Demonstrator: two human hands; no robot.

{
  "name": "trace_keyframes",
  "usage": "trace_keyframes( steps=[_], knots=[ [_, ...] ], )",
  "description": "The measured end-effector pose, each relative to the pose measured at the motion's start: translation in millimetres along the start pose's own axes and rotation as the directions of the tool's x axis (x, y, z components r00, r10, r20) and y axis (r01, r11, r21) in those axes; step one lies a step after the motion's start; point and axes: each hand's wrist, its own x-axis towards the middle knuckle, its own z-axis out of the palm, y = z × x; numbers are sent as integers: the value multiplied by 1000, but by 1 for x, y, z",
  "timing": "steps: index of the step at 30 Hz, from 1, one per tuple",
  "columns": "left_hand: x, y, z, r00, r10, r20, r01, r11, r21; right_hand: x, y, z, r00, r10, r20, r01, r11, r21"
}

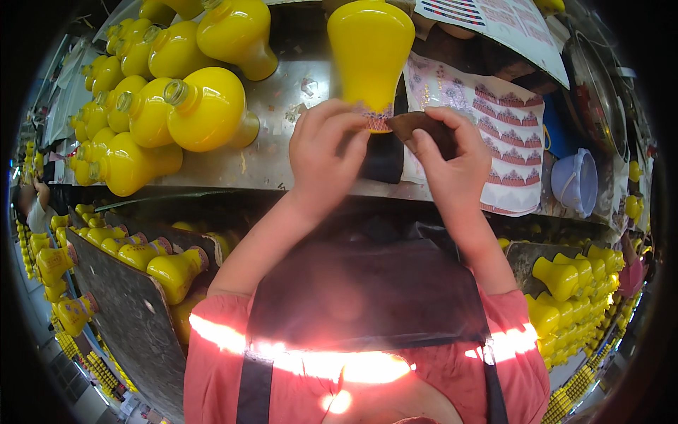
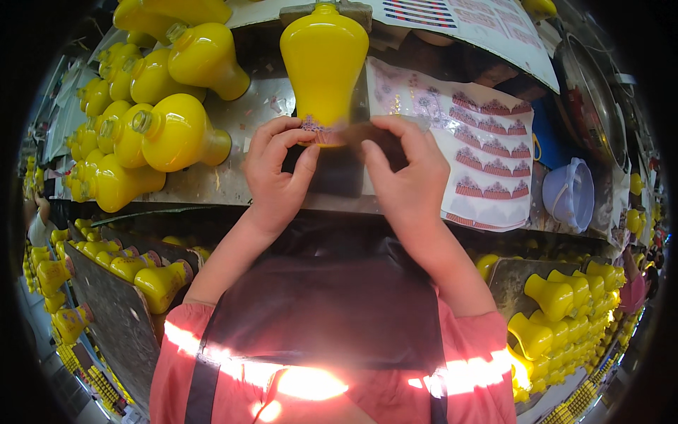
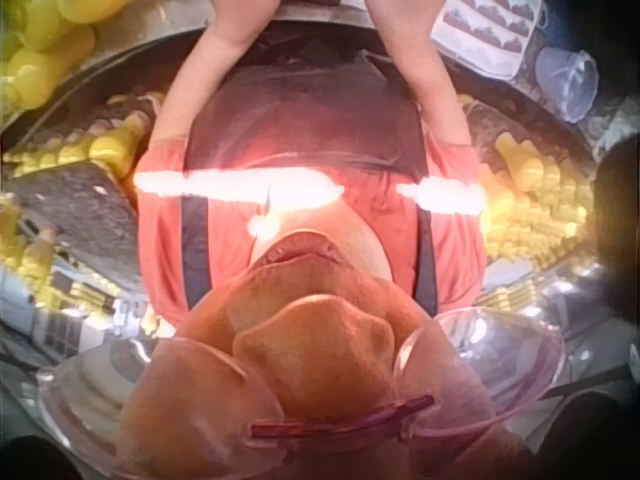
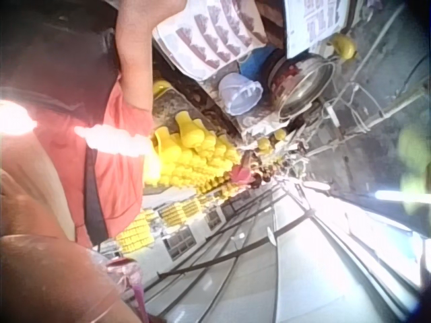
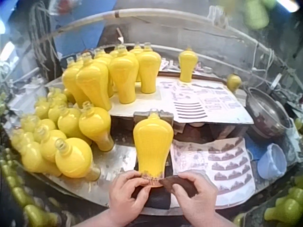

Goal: The person applies adhesive labels to the necks and bodies of yellow plastic bottles. They peel each label from a sheet, wrap it around the bottle, and smooth it by hand. Finished bottles are placed on a nearby tray.

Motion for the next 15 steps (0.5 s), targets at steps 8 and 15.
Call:
trace_keyframes(
  steps=[8, 15],
  knots=[
    [-2, 2, 0, 1000, -2, -27, 2, 1000, 3, -11, -13, 2, 997, -76, 1, 76, 996, -55],
    [0, 6, 1, 999, 15, -43, -15, 1000, 10, -8, -8, 6, 969, 220, 113, -245, 918, 312]
  ],
)
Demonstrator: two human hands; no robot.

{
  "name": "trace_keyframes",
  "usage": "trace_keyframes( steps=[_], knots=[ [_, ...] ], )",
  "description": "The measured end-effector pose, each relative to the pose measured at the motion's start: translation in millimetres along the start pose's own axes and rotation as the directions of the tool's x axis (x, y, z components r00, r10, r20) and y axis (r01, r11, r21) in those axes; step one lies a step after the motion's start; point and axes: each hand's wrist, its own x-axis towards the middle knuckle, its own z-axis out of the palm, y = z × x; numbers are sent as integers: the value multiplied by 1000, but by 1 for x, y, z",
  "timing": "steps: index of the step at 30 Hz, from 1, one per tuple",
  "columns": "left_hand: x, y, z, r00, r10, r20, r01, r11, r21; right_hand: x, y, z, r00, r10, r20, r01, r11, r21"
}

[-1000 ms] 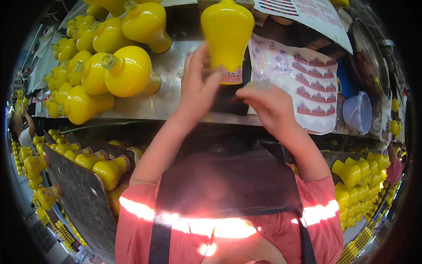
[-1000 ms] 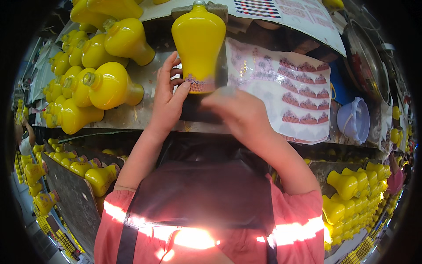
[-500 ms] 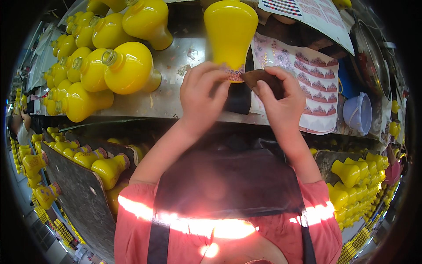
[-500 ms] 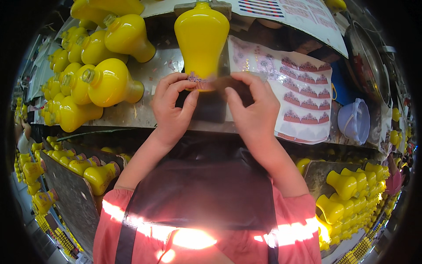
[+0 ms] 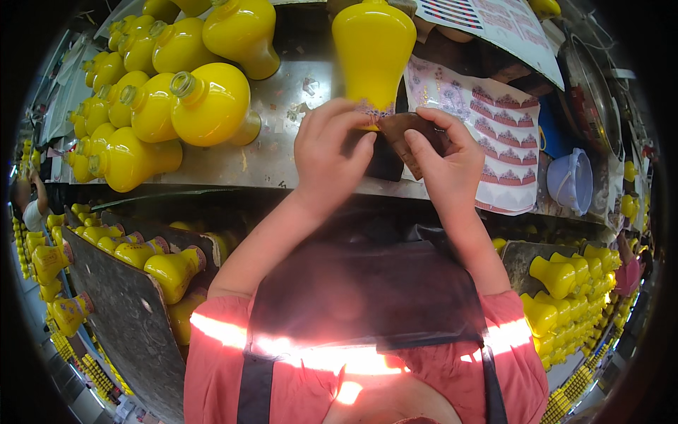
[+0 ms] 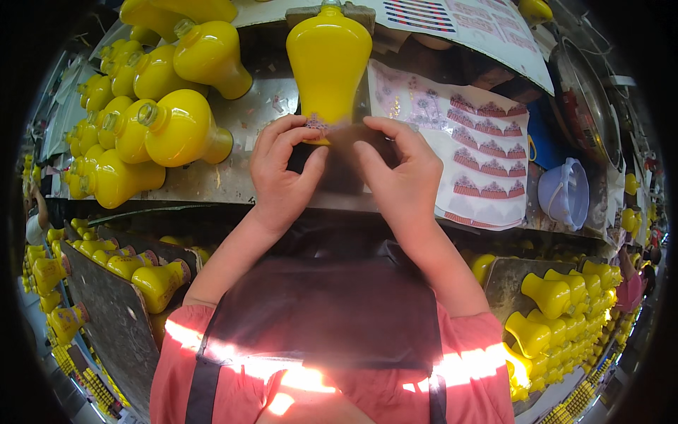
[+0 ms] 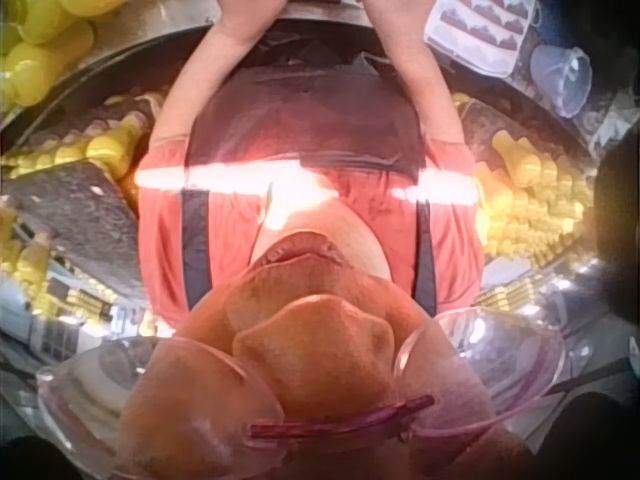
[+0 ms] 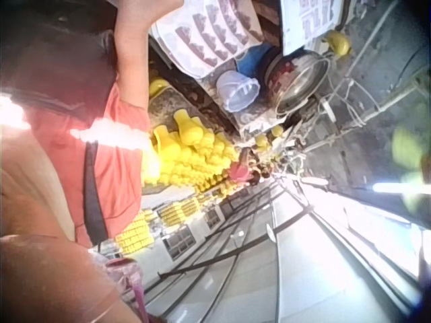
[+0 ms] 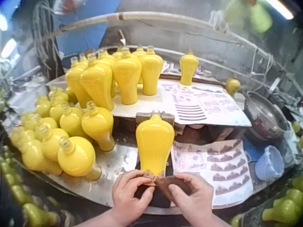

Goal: The person applies adhesive labels to the necks and bodies of yellow plastic bottles. They peel each label from a sheet, wrap it around the bottle, and smooth it by hand. Finished bottles are placed on a nearby tray.

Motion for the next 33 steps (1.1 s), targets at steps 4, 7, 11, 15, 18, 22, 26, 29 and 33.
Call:
trace_keyframes(
  steps=[4, 7, 11, 15, 18, 22, 26, 29, 33],
  knots=[
    [1, 2, 2, 1000, -13, -22, 13, 1000, 15, 0, 3, -5, 996, -84, -35, 81, 993, -91],
    [-1, 3, 4, 999, -15, -33, 16, 999, 29, -2, 6, -2, 994, -106, -20, 102, 984, -146],
    [-3, 3, 6, 997, -66, -28, 66, 998, -9, 2, 9, 3, 992, -126, 11, 126, 991, -52],
    [-4, 1, 7, 997, -67, -42, 66, 998, -21, 9, 5, -5, 1000, 14, -2, -13, 986, 164],
    [-6, -1, 8, 995, -81, -52, 78, 995, -55, 7, 2, -9, 986, 59, 154, -59, 998, -8],
    [-8, -2, 10, 994, -92, -59, 88, 993, -74, -2, 6, 2, 924, -262, 277, 352, 867, -353],
    [-10, -2, 14, 992, -60, -110, 55, 997, -54, -10, 12, 8, 838, -383, 388, 545, 618, -566],
    [-11, -3, 16, 991, -69, -116, 62, 996, -62, -11, 15, 5, 830, -360, 426, 556, 597, -579],
    [-11, -2, 13, 995, -70, -77, 65, 996, -67, -11, 19, 0, 820, -374, 434, 549, 730, -407]
  ],
)
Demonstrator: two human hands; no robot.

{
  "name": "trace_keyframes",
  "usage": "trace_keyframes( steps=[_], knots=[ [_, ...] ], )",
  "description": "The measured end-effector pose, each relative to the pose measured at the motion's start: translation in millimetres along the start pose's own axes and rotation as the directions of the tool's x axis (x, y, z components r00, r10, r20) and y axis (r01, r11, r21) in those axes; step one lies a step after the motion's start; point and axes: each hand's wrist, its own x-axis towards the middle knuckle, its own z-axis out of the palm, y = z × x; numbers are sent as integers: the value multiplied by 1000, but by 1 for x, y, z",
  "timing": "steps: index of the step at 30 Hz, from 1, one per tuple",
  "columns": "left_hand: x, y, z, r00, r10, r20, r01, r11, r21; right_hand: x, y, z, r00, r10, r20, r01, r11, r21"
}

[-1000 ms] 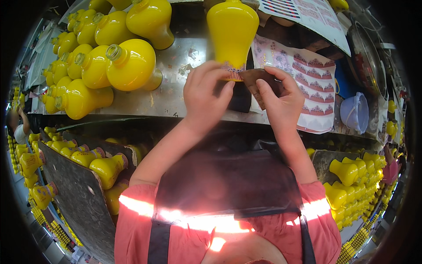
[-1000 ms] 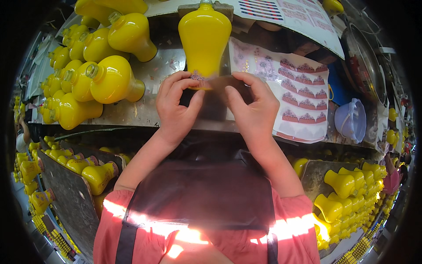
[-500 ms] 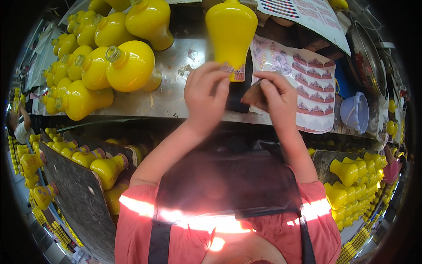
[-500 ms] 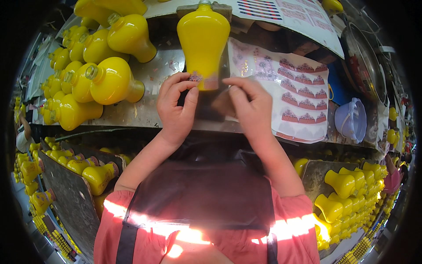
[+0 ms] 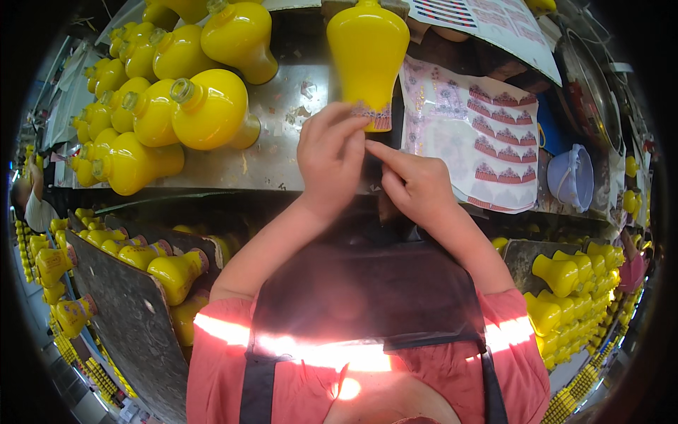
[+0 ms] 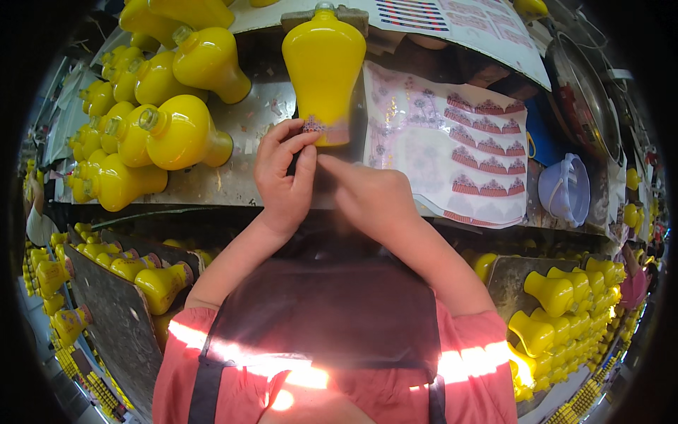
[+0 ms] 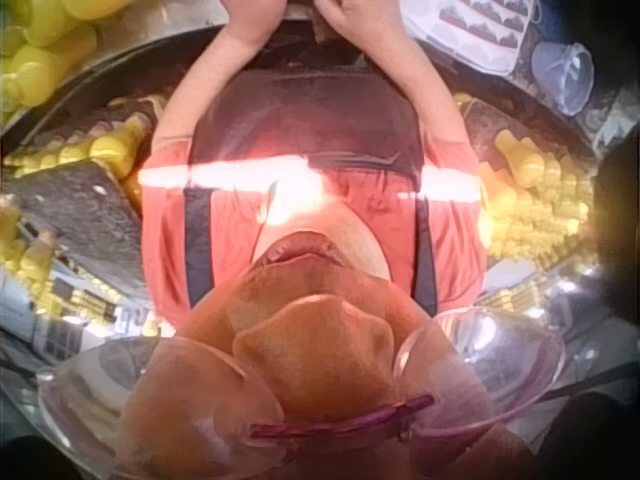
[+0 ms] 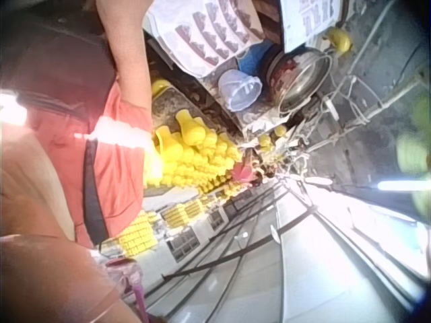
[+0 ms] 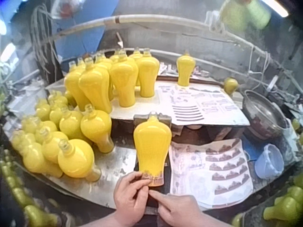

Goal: The person applies adhesive labels to the necks and bodies of yellow plastic bottles. They peel each label from a sheet, wrap it around the bottle, and smooth it by hand. Finished bottles are placed on a nearby tray.

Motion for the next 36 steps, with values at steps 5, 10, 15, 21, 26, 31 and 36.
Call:
trace_keyframes(
  steps=[5, 10, 15, 21, 26, 31, 36],
  knots=[
    [-5, 12, -4, 980, 67, 187, -112, 963, 247, -6, 9, -7, 950, 312, -23, -288, 901, 325],
    [2, 8, -13, 976, 78, 202, -118, 973, 196, 8, 27, -13, 879, 474, 45, -431, 753, 497],
    [15, -5, -3, 931, -335, 147, 357, 919, -165, 37, 40, -1, 886, 448, 121, -450, 764, 463],
    [21, 3, 0, 839, -491, 233, 535, 821, -197, 47, 40, 3, 895, 405, 189, -443, 753, 486],
    [23, 5, 3, 829, -506, 237, 552, 807, -208, 48, 39, 3, 881, 429, 200, -467, 725, 506],
    [23, 0, 5, 867, -465, 176, 493, 851, -181, 48, 37, 0, 859, 439, 263, -512, 712, 481],
    [23, -2, 3, 847, -479, 231, 527, 814, -244, 50, 39, -1, 862, 427, 271, -505, 701, 503]
  ],
)
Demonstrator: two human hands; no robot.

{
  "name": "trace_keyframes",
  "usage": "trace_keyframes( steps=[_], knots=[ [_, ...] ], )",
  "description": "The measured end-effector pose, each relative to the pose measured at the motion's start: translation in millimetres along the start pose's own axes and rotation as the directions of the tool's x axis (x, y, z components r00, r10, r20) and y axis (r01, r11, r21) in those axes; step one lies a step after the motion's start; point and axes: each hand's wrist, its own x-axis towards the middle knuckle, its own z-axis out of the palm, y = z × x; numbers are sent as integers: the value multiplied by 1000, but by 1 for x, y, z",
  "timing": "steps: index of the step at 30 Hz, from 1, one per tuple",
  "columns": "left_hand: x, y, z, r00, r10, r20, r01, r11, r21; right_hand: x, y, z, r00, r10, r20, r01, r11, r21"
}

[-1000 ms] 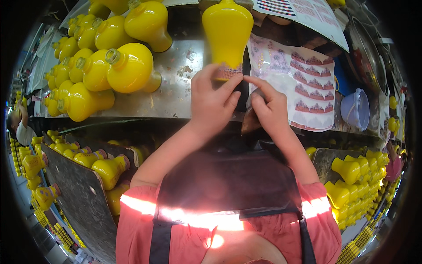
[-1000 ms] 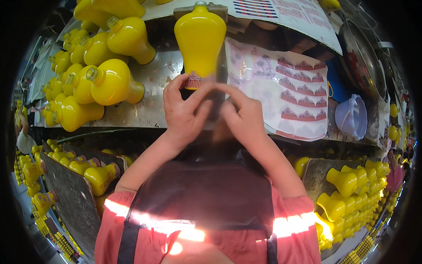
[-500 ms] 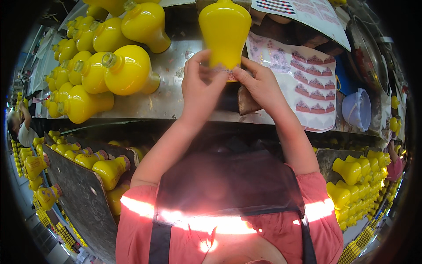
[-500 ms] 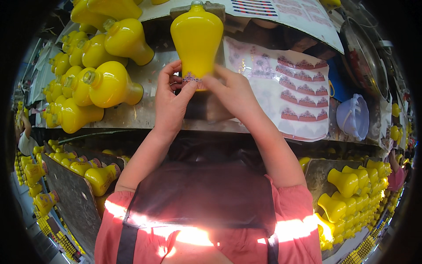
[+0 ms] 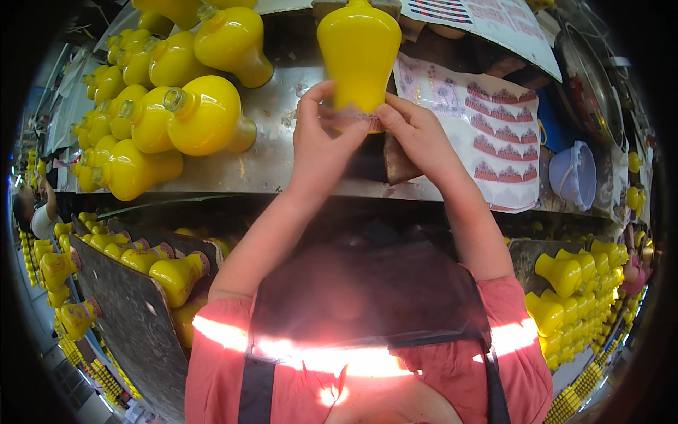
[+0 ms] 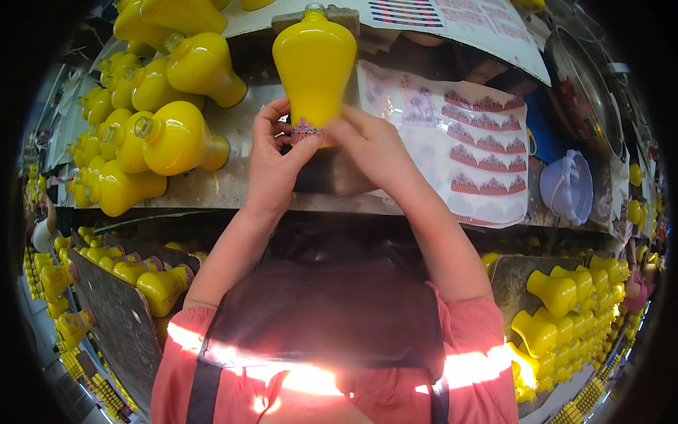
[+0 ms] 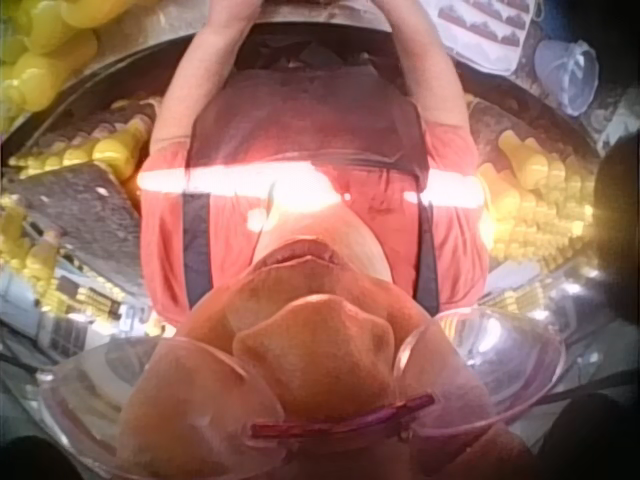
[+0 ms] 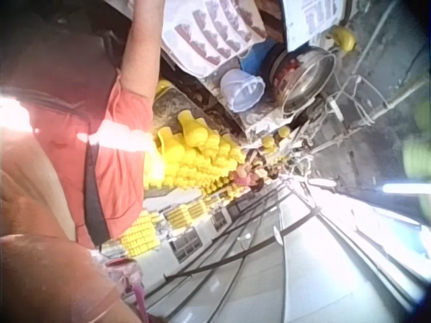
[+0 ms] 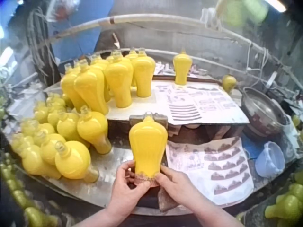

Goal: The person applies adhesive labels to the necks and bodies of yellow plastic bottles. They peel each label from a sheet, wrap it around the bottle, and smooth it by hand. Finished bottles are placed on a nearby tray.

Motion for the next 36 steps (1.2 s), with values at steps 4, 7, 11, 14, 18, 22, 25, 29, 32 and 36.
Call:
trace_keyframes(
  steps=[4, 7, 11, 14, 18, 22, 25, 29, 32, 36],
  knots=[
    [0, 0, 3, 1000, -18, -17, 20, 995, 102, 4, 0, 3, 998, -56, -42, 46, 979, -197],
    [1, -1, 4, 1000, -10, -15, 12, 994, 112, 5, -6, 0, 999, -32, -33, 24, 971, -238],
    [1, -3, 2, 1000, 22, -9, -22, 997, 80, 4, -26, -21, 986, 49, -158, -61, 996, -69],
    [0, -3, 2, 999, 47, -5, -45, 986, 159, -1, -39, -29, 977, -97, -191, 100, 995, 10],
    [-1, -1, 3, 1000, 31, 7, -31, 991, 131, 0, -51, -17, 749, -638, 179, 597, 532, -601],
    [-4, 2, 2, 999, 40, -12, -39, 994, 103, 1, -67, -5, 677, -707, 203, 587, 354, -728],
    [-6, 1, 2, 1000, -12, -9, 12, 999, 47, -2, -76, -1, 683, -640, 351, 641, 294, -709],
    [-3, -5, 2, 987, 162, -19, -157, 971, 179, -7, -73, -7, 660, -733, 164, 454, 215, -864],
    [-5, -9, -4, 978, 206, 28, -206, 943, 260, -14, -60, -13, 679, -703, 210, 588, 350, -729],
    [-5, -7, -7, 917, 392, 69, -378, 806, 456, -18, -42, -18, 716, -698, -13, 396, 421, -816]
  ],
)
